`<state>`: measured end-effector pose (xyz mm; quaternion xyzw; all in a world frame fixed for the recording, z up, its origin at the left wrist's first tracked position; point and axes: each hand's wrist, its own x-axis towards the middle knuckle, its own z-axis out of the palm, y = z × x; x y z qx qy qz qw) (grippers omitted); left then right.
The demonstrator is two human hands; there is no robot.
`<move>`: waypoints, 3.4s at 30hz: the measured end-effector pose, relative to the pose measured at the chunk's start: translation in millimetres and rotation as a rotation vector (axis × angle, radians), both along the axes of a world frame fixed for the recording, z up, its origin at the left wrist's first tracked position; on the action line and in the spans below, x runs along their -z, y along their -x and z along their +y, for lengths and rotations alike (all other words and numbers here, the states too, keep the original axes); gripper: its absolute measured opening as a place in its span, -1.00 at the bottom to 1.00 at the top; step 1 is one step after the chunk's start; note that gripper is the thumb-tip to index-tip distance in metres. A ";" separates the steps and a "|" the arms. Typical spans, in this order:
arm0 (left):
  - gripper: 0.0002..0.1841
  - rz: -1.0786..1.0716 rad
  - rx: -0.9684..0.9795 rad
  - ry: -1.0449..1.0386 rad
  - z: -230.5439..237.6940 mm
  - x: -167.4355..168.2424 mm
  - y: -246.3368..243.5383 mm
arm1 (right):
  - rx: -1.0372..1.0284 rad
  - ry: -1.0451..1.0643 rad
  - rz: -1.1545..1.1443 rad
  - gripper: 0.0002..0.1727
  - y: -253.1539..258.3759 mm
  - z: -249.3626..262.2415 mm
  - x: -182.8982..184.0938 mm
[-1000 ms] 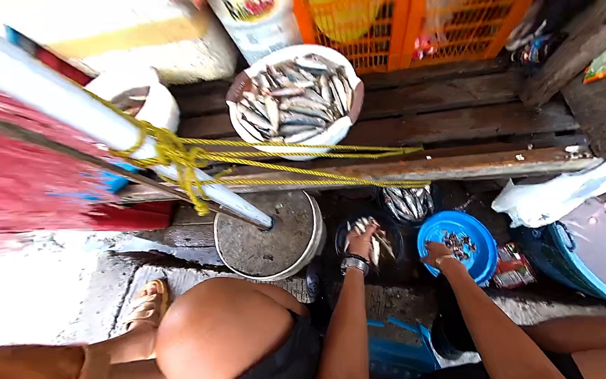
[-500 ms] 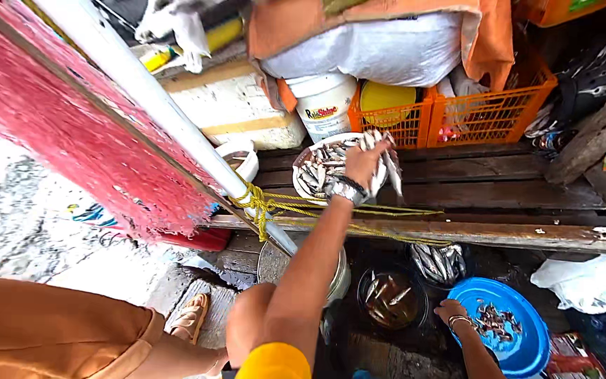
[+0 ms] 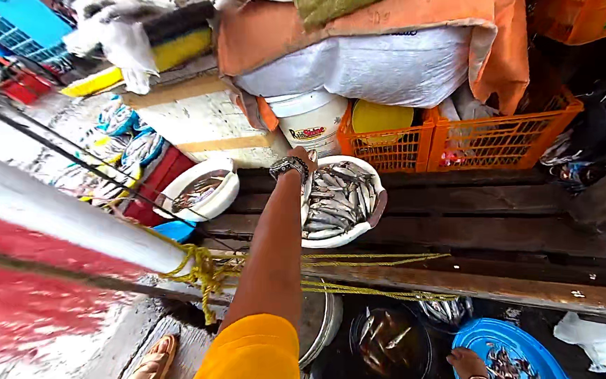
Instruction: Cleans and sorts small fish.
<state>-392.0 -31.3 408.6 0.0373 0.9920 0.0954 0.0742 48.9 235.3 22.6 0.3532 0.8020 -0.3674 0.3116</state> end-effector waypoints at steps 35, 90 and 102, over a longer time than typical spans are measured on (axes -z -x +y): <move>-0.62 0.594 0.476 -1.055 66.8 143.8 -360.2 | -0.131 0.142 -0.089 -0.61 27.2 -76.9 -15.5; -0.68 -0.871 -0.491 -1.291 16.3 323.8 -389.1 | -0.115 0.118 0.375 -0.70 46.0 -106.5 -83.7; -0.58 -0.727 -0.047 -0.794 22.2 333.2 -386.2 | 0.397 0.381 0.252 -0.79 43.7 -112.2 -75.2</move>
